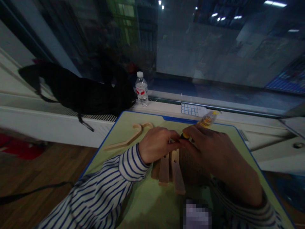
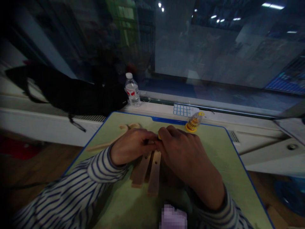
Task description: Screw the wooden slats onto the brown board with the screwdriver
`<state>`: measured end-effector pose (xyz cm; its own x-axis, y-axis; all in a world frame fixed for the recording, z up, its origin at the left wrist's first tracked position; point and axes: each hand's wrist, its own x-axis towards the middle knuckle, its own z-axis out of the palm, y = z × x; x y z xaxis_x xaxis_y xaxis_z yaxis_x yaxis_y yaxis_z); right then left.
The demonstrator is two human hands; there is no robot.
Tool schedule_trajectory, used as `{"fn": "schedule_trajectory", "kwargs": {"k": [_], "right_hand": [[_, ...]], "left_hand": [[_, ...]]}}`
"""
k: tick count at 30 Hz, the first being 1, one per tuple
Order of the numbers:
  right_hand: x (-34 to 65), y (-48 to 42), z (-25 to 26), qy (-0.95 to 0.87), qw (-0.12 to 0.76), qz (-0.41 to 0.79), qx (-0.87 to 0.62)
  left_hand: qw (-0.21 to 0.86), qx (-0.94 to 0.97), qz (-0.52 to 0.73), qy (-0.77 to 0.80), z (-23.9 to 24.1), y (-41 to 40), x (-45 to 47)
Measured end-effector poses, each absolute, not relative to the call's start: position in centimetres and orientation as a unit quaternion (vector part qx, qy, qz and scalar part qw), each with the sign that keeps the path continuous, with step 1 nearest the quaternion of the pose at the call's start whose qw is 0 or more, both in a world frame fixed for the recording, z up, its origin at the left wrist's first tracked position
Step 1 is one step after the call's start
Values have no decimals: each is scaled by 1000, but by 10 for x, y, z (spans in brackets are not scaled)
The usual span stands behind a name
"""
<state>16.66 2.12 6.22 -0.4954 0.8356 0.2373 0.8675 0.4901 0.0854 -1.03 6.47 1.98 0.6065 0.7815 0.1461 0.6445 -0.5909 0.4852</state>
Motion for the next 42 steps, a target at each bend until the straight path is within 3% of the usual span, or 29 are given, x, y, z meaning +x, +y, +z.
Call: {"fn": "schedule_trajectory", "kwargs": {"k": [17, 42], "right_hand": [[170, 21, 68, -878, 93, -43, -468], [168, 20, 66, -861, 81, -101, -492]], "left_hand": [[198, 882, 161, 397, 22, 65, -12], [158, 883, 149, 416, 24, 60, -7]]}}
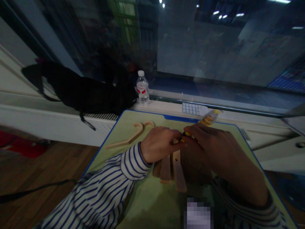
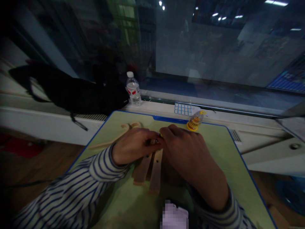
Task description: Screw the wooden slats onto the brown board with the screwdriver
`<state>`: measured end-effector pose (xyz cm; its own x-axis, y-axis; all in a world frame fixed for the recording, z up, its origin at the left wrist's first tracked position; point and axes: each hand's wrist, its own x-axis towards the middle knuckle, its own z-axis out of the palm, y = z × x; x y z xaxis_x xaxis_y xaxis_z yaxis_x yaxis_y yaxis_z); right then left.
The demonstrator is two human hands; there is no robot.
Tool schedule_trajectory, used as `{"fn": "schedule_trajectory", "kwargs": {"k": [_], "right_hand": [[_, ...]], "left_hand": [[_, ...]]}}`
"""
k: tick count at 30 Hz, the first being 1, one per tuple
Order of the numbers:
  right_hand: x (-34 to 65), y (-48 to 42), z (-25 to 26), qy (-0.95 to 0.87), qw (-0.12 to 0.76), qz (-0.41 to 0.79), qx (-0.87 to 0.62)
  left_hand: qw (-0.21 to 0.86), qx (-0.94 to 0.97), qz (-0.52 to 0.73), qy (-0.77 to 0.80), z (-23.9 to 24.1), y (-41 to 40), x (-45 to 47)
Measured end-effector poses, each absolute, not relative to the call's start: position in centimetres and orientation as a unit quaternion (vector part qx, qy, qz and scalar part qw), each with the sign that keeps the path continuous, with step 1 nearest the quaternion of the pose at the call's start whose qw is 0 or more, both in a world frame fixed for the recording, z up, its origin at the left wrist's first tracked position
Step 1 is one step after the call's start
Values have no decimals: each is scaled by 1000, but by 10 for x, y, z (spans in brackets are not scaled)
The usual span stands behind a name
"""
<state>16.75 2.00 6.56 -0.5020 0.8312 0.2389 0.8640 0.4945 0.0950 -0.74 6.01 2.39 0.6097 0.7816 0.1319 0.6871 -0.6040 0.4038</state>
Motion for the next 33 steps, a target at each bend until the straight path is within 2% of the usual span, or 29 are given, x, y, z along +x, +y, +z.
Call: {"fn": "schedule_trajectory", "kwargs": {"k": [12, 19, 33], "right_hand": [[167, 18, 66, -862, 96, -121, -483], [169, 17, 65, -880, 89, -75, -461], [166, 18, 66, -873, 96, -87, -470]], "left_hand": [[154, 888, 143, 410, 22, 63, -9], [160, 887, 143, 408, 24, 63, -10], [182, 890, 143, 393, 26, 62, -9]]}}
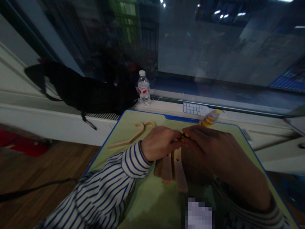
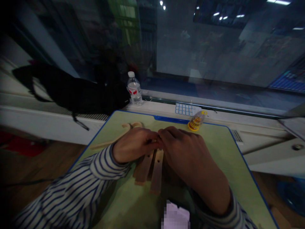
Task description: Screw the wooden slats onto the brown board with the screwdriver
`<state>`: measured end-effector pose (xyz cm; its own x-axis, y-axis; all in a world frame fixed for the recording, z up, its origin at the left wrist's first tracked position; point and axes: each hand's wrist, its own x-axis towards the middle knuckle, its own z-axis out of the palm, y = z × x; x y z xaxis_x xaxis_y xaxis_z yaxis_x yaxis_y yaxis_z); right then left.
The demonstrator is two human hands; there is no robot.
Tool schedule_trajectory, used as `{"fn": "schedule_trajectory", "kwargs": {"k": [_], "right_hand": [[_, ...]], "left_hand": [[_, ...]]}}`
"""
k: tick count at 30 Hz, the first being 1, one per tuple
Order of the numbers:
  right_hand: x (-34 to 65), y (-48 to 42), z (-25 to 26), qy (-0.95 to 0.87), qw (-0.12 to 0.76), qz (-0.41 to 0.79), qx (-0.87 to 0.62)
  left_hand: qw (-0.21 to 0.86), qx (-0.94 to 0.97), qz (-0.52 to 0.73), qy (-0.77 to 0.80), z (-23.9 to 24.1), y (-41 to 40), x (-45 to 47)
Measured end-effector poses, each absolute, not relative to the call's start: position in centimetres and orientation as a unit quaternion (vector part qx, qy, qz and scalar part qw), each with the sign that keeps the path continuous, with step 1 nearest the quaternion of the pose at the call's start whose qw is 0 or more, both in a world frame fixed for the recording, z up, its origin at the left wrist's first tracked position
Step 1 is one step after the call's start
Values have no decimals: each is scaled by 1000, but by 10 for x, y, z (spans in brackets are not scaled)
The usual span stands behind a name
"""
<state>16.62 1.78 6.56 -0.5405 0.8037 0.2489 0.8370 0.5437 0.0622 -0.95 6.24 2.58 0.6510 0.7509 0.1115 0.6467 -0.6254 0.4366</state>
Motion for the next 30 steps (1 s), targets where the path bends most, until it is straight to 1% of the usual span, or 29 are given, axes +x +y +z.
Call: {"fn": "schedule_trajectory", "kwargs": {"k": [11, 20, 30], "right_hand": [[165, 19, 64, -869, 87, -97, -477], [166, 19, 64, -863, 94, -117, -482], [165, 17, 61, -866, 96, -123, -475]], "left_hand": [[185, 893, 130, 388, 26, 61, -10], [147, 883, 139, 423, 25, 59, -7], [135, 885, 142, 423, 22, 61, -8]]}}
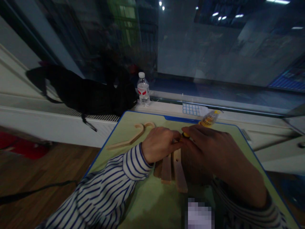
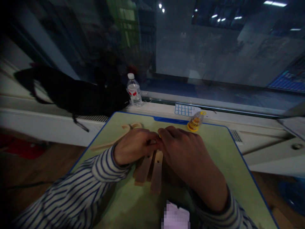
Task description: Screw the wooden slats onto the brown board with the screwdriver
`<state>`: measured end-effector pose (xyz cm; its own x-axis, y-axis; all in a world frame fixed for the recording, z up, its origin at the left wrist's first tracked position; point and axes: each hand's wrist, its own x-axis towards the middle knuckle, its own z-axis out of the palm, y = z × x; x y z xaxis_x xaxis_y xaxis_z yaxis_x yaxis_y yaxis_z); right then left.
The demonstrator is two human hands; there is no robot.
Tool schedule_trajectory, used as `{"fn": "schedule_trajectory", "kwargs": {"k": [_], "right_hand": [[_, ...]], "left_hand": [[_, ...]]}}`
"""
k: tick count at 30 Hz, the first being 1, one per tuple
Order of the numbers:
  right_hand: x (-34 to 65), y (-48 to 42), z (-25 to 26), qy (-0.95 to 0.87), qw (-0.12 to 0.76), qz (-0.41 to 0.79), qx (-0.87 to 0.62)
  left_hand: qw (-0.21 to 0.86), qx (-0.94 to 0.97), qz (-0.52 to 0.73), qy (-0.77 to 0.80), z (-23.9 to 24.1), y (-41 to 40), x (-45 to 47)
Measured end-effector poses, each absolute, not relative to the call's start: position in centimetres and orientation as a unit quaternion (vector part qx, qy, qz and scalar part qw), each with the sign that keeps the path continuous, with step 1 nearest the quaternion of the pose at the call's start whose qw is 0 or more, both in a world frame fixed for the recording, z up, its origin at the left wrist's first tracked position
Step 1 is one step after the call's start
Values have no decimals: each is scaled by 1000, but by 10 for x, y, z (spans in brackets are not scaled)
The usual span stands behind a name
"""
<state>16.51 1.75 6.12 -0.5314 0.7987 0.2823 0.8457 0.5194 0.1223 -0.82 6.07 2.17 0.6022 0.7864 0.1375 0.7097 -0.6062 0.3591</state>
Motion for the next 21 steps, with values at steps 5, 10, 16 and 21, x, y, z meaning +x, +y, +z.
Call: {"fn": "schedule_trajectory", "kwargs": {"k": [5, 10, 16, 21], "right_hand": [[167, 17, 62, -872, 94, -110, -468], [167, 17, 64, -876, 76, -89, -469], [167, 17, 65, -873, 77, -77, -476], [166, 16, 65, -870, 75, -81, -481]], "left_hand": [[125, 890, 138, 415, 22, 61, -9], [135, 892, 137, 410, 25, 61, -9], [144, 893, 139, 403, 25, 60, -9], [143, 899, 138, 391, 25, 60, -10]]}}
